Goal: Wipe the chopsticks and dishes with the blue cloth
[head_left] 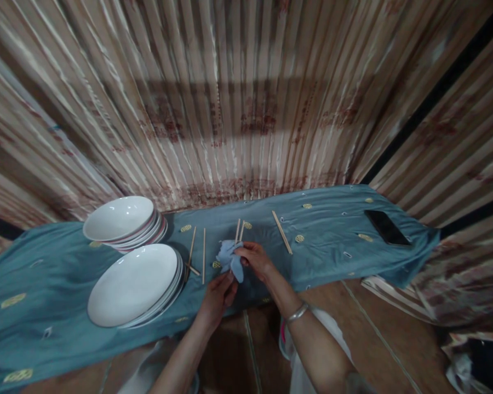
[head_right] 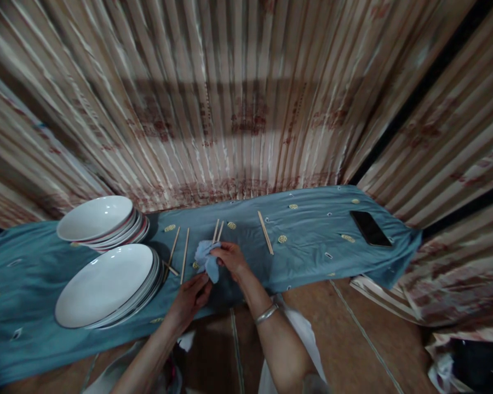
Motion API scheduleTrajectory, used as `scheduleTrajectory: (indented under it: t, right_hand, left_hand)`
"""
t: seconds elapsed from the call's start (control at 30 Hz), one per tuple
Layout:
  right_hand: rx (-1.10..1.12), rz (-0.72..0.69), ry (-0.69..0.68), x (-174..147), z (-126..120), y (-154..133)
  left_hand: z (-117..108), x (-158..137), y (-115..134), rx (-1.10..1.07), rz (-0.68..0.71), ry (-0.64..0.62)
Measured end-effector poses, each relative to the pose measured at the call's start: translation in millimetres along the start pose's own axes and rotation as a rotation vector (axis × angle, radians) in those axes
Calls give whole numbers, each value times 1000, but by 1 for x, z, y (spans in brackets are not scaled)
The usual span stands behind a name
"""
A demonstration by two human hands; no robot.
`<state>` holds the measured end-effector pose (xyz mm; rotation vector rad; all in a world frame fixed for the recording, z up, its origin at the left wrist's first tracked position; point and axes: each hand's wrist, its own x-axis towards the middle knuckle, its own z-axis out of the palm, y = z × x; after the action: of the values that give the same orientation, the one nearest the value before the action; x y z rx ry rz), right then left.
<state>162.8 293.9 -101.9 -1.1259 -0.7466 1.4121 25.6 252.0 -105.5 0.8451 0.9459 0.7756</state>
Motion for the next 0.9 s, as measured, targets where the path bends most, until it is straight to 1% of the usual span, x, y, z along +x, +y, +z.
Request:
scheduleTrajectory:
  t: [0.13,0.3,0.53,0.67,0.9]
  right_hand:
    - [50,-23,75,4,-11,-10]
    - [79,-55,119,7,-23,-22]
    - [130,-72,174,6,-34,-32]
    - [150,-79,161,5,-34,-32]
    - [100,-52,84,1,-32,-24]
  left_hand:
    - [-1,-3,-7,7,-35,6]
    - [0,-6,-10,12,-75,10]
    - [0,-8,-13,34,-63,16]
    - [-1,-5,-14,42,-45,45]
    - [0,-2,-12,46,-24,61]
